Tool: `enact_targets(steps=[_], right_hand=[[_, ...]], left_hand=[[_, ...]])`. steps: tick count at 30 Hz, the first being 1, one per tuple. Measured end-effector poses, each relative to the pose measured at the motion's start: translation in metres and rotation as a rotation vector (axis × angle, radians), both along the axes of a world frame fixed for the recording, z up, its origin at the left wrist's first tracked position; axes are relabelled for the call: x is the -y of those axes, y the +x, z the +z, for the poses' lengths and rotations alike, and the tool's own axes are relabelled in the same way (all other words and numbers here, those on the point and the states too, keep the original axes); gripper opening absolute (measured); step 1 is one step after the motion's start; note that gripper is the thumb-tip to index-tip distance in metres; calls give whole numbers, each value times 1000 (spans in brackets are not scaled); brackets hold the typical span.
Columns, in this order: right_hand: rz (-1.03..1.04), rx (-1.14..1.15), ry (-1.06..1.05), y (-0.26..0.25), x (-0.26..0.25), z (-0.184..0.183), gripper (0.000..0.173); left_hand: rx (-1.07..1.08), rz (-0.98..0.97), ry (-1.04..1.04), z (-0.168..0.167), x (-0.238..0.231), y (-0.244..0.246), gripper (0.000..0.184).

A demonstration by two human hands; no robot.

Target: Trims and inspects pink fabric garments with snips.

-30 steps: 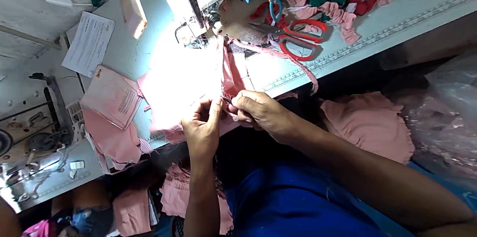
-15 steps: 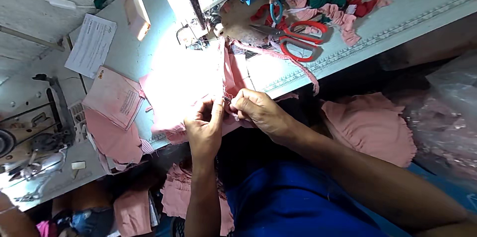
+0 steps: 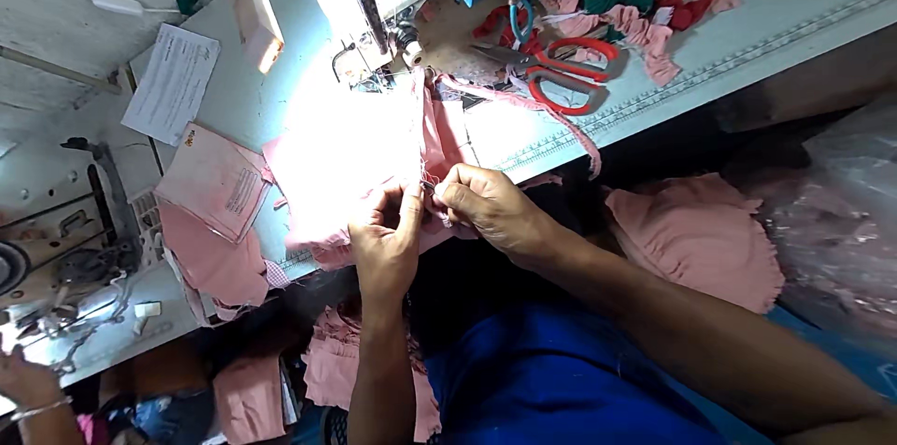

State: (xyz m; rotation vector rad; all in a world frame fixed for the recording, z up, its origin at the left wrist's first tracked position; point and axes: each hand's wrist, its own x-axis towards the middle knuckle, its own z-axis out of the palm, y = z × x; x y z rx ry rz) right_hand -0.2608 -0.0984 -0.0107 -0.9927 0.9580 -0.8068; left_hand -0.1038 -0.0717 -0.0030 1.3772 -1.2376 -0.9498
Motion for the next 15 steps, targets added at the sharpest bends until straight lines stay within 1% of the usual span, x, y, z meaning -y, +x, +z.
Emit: enact_targets(steps=[3, 4, 5, 6, 7, 8, 9, 10, 13, 14, 15], right_hand=[[-29, 90, -29, -2, 2, 0, 22], [-29, 84, -52, -4, 4, 2, 22], [-30, 28, -100, -6, 4, 3, 19], [-35, -74, -165, -8, 4, 4, 14], [-54, -203, -249, -7, 4, 4, 16], [-73, -307, -326, -6, 4, 3, 20], [-77, -388, -392, -4, 5, 1, 21], [-69, -436, -441, -2, 6, -1, 19], [-49, -531, -575, 1, 12, -3, 24], [-82, -533, -576, 3, 13, -3, 23], [-129, -498, -528, 7, 14, -3, 22]], left_hand=[[3, -9, 4, 1, 1, -1, 9], [-8, -2, 8, 0, 1, -1, 9], [-19, 6, 13, 0, 0, -1, 9], [-33, 11, 14, 0, -1, -1, 9], [-42, 9, 12, -1, -2, 0, 9], [-40, 7, 2, -2, -1, 0, 9], [-30, 6, -9, -3, -1, 1, 9], [-19, 7, -15, -3, 0, 1, 10], [13, 23, -20, -3, 1, 2, 10], [34, 41, -33, -2, 1, 1, 10], [63, 71, -63, -2, 0, -3, 10]])
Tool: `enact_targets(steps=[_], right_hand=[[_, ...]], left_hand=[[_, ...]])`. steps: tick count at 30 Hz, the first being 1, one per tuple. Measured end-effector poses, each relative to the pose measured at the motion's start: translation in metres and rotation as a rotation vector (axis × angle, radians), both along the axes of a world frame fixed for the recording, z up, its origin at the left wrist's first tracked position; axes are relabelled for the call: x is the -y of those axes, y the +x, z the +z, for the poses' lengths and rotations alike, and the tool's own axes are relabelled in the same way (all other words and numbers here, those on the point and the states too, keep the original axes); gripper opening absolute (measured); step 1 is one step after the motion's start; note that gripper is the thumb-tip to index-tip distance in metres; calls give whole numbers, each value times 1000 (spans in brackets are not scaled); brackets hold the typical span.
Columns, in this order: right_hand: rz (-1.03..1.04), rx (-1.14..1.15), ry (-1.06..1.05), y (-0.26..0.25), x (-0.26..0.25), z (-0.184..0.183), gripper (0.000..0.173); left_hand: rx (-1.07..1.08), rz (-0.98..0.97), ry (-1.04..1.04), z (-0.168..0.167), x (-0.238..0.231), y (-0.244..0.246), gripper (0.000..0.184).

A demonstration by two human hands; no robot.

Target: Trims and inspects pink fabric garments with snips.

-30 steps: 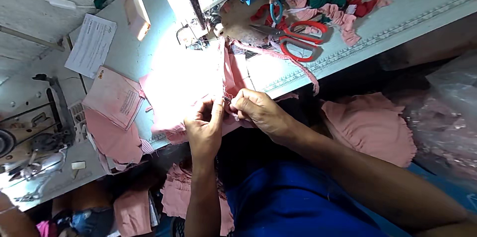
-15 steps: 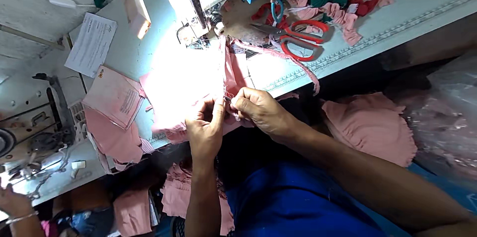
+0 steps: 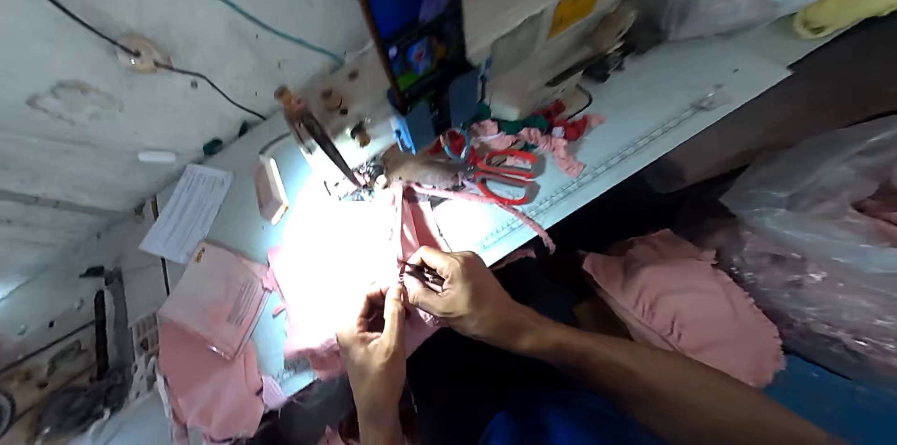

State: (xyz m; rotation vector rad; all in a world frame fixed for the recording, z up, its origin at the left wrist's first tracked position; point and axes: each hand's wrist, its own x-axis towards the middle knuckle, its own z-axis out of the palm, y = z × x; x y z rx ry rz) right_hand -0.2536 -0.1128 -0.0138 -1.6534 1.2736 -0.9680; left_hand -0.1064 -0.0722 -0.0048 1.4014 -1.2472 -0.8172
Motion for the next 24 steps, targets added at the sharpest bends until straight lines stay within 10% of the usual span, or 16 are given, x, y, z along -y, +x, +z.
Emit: enact_targets(steps=[13, 24], right_hand=[[-33, -137, -43, 5, -12, -7, 25], [162, 367, 299, -23, -27, 26, 22]], left_hand=[[145, -81, 96, 5, 7, 20, 13], [-30, -83, 151, 5, 10, 11, 9]])
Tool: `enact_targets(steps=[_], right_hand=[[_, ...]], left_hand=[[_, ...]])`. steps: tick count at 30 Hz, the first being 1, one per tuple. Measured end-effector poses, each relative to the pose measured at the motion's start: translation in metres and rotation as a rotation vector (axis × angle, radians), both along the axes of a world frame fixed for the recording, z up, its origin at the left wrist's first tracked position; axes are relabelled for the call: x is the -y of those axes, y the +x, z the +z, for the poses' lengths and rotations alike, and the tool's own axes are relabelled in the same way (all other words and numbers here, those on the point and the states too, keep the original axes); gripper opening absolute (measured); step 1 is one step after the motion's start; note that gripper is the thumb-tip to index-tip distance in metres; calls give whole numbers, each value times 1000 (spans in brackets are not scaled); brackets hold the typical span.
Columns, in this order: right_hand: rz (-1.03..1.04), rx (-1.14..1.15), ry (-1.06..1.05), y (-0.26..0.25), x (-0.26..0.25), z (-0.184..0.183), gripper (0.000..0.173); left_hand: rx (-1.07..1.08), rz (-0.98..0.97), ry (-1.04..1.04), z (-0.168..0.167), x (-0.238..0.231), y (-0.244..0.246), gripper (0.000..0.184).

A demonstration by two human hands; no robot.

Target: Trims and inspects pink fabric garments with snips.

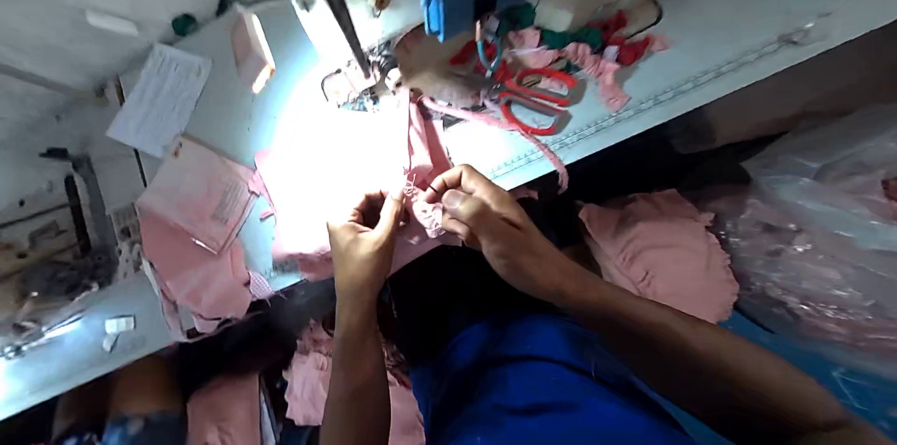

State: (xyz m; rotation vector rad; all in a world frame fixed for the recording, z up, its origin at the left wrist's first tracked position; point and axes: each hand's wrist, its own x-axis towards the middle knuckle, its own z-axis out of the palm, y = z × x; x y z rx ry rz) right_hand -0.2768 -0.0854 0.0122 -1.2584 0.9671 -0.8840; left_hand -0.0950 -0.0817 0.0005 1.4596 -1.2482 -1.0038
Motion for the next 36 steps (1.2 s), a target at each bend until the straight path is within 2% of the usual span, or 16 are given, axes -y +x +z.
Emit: enact_targets(steps=[3, 8, 16, 26, 36], right_hand=[[132, 117, 189, -3, 4, -4, 25], [45, 137, 339, 2, 10, -12, 26], [54, 144, 387, 2, 12, -13, 27], [-18, 137, 295, 8, 11, -15, 26], [-6, 124, 352, 8, 10, -13, 27]], left_hand=[[-67, -29, -13, 2, 0, -2, 9], [-81, -43, -57, 0, -1, -6, 10], [-93, -25, -45, -2, -2, -11, 9], [-102, -33, -61, -2, -2, -13, 9], [-96, -1, -56, -3, -3, -15, 10]])
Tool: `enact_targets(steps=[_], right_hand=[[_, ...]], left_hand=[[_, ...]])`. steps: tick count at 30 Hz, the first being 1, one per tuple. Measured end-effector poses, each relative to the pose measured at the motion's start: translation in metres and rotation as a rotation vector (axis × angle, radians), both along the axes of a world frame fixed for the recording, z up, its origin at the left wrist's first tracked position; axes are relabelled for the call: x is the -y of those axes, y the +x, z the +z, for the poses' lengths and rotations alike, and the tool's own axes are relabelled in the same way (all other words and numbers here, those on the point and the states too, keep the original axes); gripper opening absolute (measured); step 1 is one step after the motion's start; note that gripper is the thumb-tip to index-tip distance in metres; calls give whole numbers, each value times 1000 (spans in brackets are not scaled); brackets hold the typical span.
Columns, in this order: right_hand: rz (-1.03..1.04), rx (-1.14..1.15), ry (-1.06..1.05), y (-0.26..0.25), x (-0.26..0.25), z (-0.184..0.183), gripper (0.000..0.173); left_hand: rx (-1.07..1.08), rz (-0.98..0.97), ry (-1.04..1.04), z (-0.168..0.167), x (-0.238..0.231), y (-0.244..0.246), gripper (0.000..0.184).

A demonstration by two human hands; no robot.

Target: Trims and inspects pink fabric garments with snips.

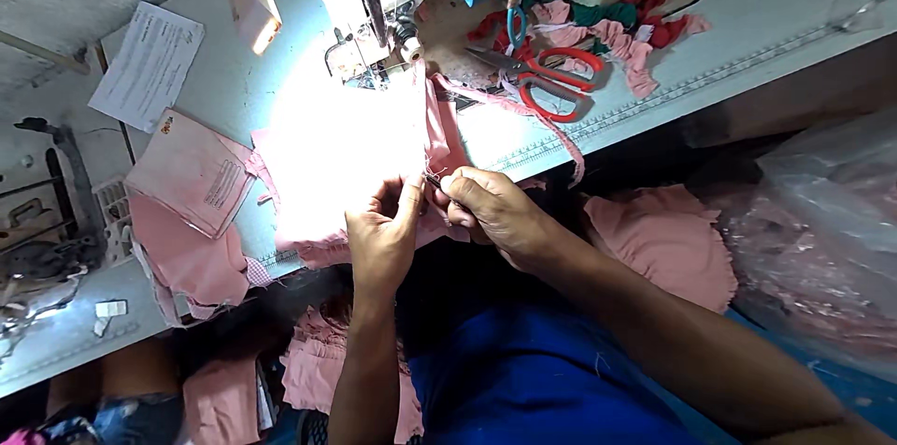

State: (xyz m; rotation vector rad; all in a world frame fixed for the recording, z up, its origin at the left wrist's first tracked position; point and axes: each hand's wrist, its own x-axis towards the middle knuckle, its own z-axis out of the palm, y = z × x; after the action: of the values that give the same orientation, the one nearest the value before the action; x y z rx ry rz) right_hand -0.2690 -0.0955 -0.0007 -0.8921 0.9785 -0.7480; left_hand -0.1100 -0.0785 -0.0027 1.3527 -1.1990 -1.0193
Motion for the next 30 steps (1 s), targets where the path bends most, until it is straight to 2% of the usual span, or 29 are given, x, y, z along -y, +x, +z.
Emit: enact_targets(steps=[10, 17, 23, 30], right_hand=[[-57, -17, -79, 4, 0, -4, 25], [-81, -224, -210, 7, 0, -10, 22], [-69, 15, -103, 7, -2, -12, 24], [-78, 7, -90, 8, -2, -9, 24]], left_hand=[[10, -13, -9, 0, 2, 1, 11], [-3, -2, 8, -1, 2, -1, 13], [-9, -4, 14, -1, 1, 1, 12], [-12, -14, 5, -1, 2, 1, 13]])
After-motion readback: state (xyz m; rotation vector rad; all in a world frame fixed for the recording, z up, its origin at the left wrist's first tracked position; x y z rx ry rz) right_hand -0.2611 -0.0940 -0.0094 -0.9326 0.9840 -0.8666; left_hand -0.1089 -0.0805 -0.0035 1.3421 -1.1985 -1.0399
